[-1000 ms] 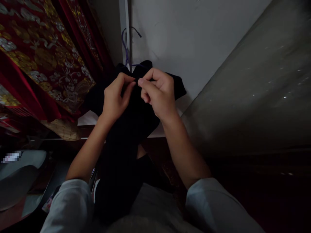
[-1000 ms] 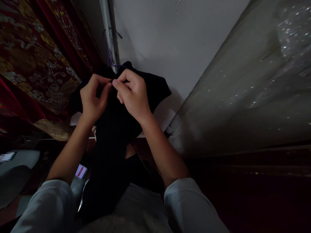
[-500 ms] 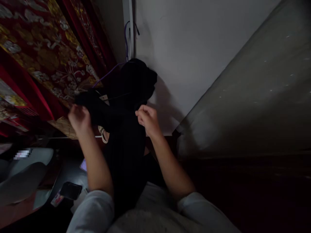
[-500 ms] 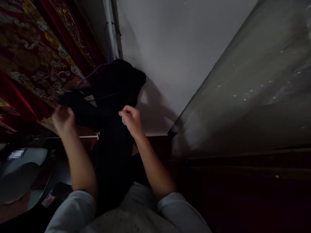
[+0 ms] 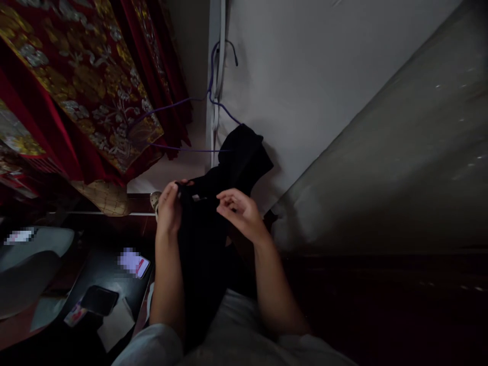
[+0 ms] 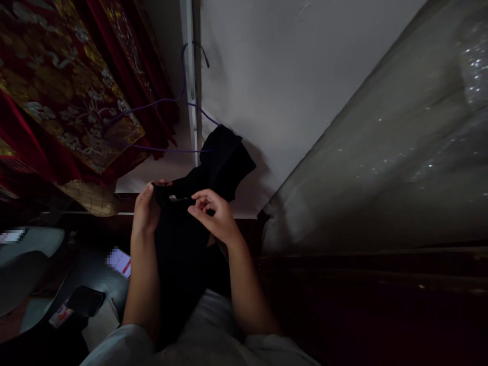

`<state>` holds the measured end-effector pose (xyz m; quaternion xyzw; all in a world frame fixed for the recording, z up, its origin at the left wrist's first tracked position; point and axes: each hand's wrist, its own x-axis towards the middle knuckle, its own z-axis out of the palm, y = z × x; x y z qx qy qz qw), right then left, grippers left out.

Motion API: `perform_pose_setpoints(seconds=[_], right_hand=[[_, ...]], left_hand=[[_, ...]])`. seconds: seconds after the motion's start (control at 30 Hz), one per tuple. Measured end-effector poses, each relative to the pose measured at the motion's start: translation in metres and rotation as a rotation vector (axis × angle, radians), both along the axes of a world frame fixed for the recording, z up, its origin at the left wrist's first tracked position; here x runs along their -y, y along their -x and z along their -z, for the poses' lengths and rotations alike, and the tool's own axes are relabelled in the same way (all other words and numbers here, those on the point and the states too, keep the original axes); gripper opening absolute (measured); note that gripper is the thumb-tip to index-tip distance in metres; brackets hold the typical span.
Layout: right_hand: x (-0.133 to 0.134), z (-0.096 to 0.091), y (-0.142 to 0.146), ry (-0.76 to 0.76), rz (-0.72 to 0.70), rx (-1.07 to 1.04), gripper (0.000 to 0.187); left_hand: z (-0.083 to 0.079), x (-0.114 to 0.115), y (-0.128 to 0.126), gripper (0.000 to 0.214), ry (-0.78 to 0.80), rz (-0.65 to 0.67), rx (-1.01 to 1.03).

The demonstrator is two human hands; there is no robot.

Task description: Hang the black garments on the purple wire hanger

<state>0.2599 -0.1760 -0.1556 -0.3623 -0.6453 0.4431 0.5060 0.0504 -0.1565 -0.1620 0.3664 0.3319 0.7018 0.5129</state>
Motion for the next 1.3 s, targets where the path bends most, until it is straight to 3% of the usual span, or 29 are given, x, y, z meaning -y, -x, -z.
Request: perform_pose_setpoints(seconds=[0.07, 0.13, 0.3, 0.37, 0.47, 0.57, 0.63, 0.7, 0.83, 0.9, 0.97, 1.0, 1.1, 1.13, 1.2, 1.3], right_hand=[[-0.001, 0.005, 0.014, -0.078, 0.051, 0.036, 0.052], [-0.001, 0.009, 0.022, -0.086, 0.032, 0.044, 0.062], [0.002, 0.007, 0.017, 0.011, 0.212, -0.091, 0.016], [0.005, 0.002, 0.009, 0.029, 0.235, -0.055, 0.013], [0.007, -0.005, -0.006, 0.009, 0.279, -0.053, 0.019], [0.006, -0.011, -0.023, 0.015, 0.345, -0.199, 0.023], [0.005, -0.020, -0.037, 0.020, 0.362, -0.266, 0.025], [0.004, -0.036, -0.050, 0.018, 0.325, -0.224, 0.031], [-0.008, -0.080, -0.066, -0.130, 0.128, 0.127, 0.048], [-0.027, -0.097, -0.065, -0.281, 0.069, 0.308, 0.040], [-0.055, -0.102, -0.059, -0.403, 0.088, 0.436, 0.024], [-0.071, -0.100, -0.054, -0.437, 0.120, 0.487, 0.023], [-0.121, -0.077, -0.036, -0.449, 0.249, 0.610, 0.067], [-0.136, -0.066, -0.031, -0.435, 0.276, 0.642, 0.072], [-0.160, -0.046, -0.024, -0.386, 0.289, 0.703, 0.059], [-0.177, -0.029, -0.028, -0.348, 0.283, 0.677, 0.023]], left_hand=[[-0.012, 0.013, -0.022, 0.027, -0.054, 0.104, -0.111], [-0.023, 0.023, -0.041, 0.022, -0.130, 0.128, -0.248], [-0.040, 0.024, -0.057, 0.024, -0.314, -0.010, -0.583], [-0.036, 0.012, -0.057, 0.032, -0.297, 0.048, -0.622], [-0.015, -0.014, -0.057, 0.057, -0.253, 0.343, -0.734], [0.012, -0.034, -0.054, 0.074, -0.245, 0.634, -0.992], [0.022, -0.043, -0.045, 0.070, -0.269, 0.721, -1.145], [0.020, -0.050, -0.027, 0.058, -0.275, 0.699, -1.303], [-0.010, -0.065, 0.025, 0.051, -0.253, 0.622, -1.738], [-0.029, -0.070, 0.051, 0.050, -0.234, 0.571, -1.914], [-0.045, -0.071, 0.073, 0.046, -0.190, 0.468, -2.004], [-0.051, -0.070, 0.082, 0.043, -0.169, 0.415, -2.020], [-0.066, -0.064, 0.102, 0.033, -0.110, 0.289, -2.039], [-0.069, -0.061, 0.106, 0.033, -0.067, 0.265, -2.064], [-0.072, -0.055, 0.113, 0.038, 0.040, 0.262, -2.132], [-0.070, -0.052, 0.120, 0.040, 0.229, 0.335, -2.233]])
